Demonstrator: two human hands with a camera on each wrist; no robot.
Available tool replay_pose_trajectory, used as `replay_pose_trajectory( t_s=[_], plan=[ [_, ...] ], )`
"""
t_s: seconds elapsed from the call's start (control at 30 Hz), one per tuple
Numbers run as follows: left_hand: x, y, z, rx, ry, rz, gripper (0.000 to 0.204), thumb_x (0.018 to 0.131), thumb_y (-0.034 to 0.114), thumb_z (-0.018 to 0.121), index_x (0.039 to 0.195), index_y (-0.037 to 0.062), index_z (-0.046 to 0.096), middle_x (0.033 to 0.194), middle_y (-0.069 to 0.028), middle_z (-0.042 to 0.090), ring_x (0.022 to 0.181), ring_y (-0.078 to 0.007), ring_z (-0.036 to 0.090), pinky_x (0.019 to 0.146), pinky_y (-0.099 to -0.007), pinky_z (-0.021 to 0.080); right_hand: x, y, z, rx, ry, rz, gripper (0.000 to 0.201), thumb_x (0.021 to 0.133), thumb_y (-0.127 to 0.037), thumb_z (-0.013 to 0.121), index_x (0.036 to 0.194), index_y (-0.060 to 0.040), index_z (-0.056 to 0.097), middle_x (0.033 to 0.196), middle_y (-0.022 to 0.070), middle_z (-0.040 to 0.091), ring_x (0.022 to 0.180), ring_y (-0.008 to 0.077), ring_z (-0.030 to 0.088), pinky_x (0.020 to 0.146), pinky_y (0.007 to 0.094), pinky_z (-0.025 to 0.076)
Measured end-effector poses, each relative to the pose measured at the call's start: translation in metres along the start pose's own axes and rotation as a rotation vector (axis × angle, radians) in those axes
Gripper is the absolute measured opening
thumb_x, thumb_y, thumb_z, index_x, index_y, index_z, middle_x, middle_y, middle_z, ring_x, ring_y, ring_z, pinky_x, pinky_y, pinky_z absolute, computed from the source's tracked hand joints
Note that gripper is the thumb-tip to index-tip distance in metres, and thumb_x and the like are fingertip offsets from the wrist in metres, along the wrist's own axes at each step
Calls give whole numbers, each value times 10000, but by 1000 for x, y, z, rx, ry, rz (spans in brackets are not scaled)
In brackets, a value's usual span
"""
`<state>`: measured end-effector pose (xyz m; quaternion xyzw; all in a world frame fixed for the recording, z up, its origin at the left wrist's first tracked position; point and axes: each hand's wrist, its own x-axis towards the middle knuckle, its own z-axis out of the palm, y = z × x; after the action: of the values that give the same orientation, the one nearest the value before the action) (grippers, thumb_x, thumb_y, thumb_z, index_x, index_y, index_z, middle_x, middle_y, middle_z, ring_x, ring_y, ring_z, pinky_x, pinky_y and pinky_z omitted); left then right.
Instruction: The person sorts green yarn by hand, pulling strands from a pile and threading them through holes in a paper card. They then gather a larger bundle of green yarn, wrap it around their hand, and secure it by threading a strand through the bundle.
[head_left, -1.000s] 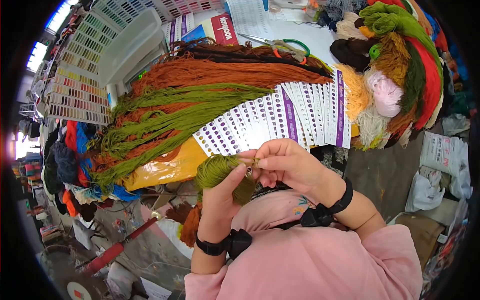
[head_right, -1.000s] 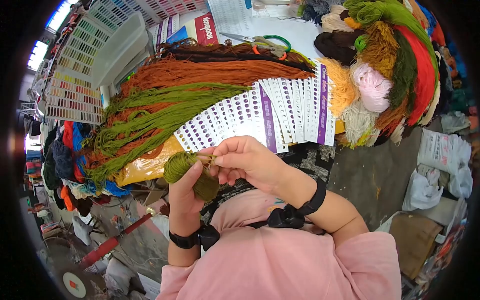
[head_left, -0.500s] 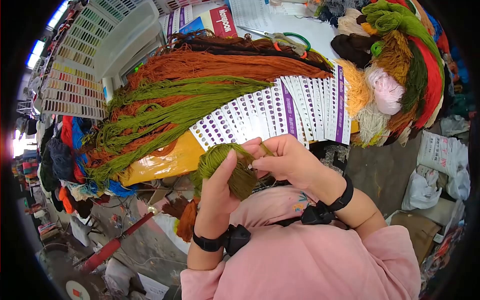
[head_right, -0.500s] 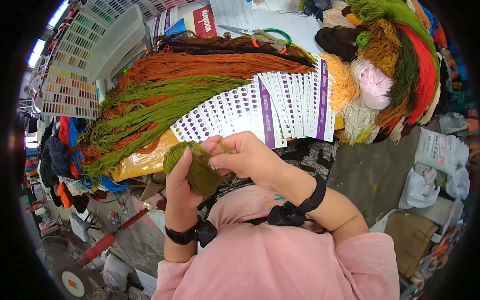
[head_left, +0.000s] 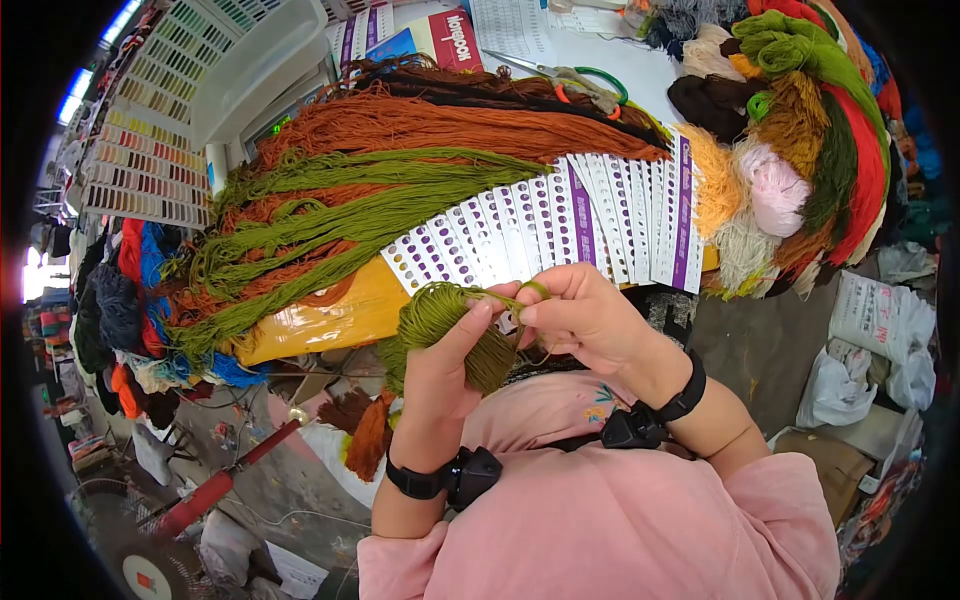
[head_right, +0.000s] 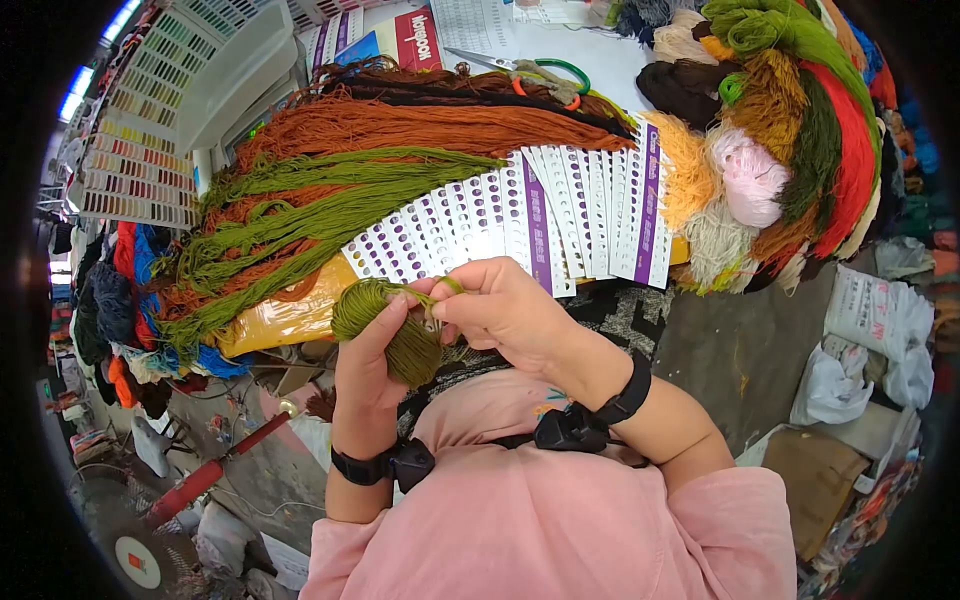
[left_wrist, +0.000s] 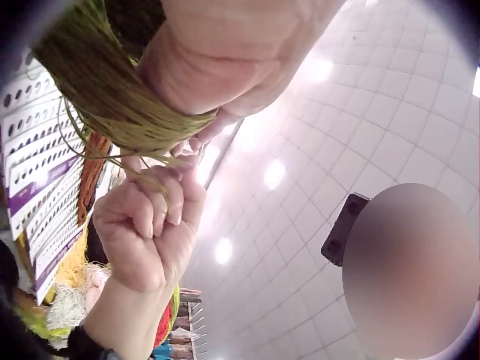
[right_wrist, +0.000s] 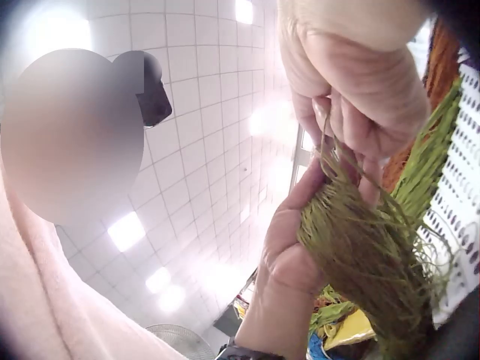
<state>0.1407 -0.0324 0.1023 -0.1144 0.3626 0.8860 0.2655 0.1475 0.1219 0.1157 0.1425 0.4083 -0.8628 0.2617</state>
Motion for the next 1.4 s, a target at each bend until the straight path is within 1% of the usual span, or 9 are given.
replay_pose_trajectory(
  t_s=[0.13,0.23,0.37,0.63,0.83,0.93,1.03,1.17,1.4],
  plan=[
    [1,-2,-8,35,-24,34,151,816,104,469,874,-2,559,1000,-136,544,867,-215,536,727,-358,453,8,8,-14,30,-150,-20,94,734,-46,537,802,16,556,771,34,554,522,53,430,420,150,298],
    [-1,0,-12,37,-132,25,282,860,224,387,941,5,546,1092,-125,491,974,-207,480,792,-379,415,5,1,-12,142,-251,72,122,771,-43,512,884,2,526,653,-26,475,469,16,316,407,134,247],
    [-4,-3,-9,-26,-209,21,465,884,368,255,1085,14,479,1227,-117,375,1081,-205,398,856,-382,368,7,2,-10,90,-121,57,198,782,-71,513,967,2,517,681,-46,491,462,-3,308,403,135,245],
    [-7,-6,-8,112,-200,80,494,880,378,247,1188,14,376,1275,-126,310,1131,-214,349,880,-411,346,8,0,15,-233,9,27,144,771,-101,529,883,-28,583,622,-36,512,462,3,324,396,139,219],
    [-8,1,-10,-6,-229,45,473,888,346,257,1205,9,358,1284,-109,312,1148,-210,336,894,-373,333,13,0,-6,107,-85,-24,124,759,-82,534,839,-3,587,641,-8,536,457,16,328,406,159,243],
    [-8,4,-7,48,-208,18,513,880,376,238,1200,-9,346,1286,-132,294,1151,-234,331,893,-400,334,10,0,1,-57,-8,102,108,747,-61,540,808,17,584,658,21,556,490,21,395,427,157,284],
    [-5,2,-10,63,-250,10,545,875,396,227,1204,-26,330,1263,-142,319,1123,-241,361,887,-399,339,5,-6,23,-304,-7,17,95,723,-40,555,782,29,584,663,36,563,515,28,457,421,145,298],
    [-4,3,-18,-18,-342,-4,566,872,405,229,1210,-41,316,1194,-136,394,1057,-228,419,883,-376,342,13,2,17,-272,-10,7,78,700,-18,561,751,36,588,665,39,567,547,37,492,400,140,296],
    [-8,3,-11,39,-131,56,415,856,266,376,1133,-42,405,1084,-133,474,962,-203,484,773,-366,427,11,-1,12,-154,-11,34,112,701,-26,562,794,27,594,683,29,568,519,31,463,387,146,268]
  ],
)
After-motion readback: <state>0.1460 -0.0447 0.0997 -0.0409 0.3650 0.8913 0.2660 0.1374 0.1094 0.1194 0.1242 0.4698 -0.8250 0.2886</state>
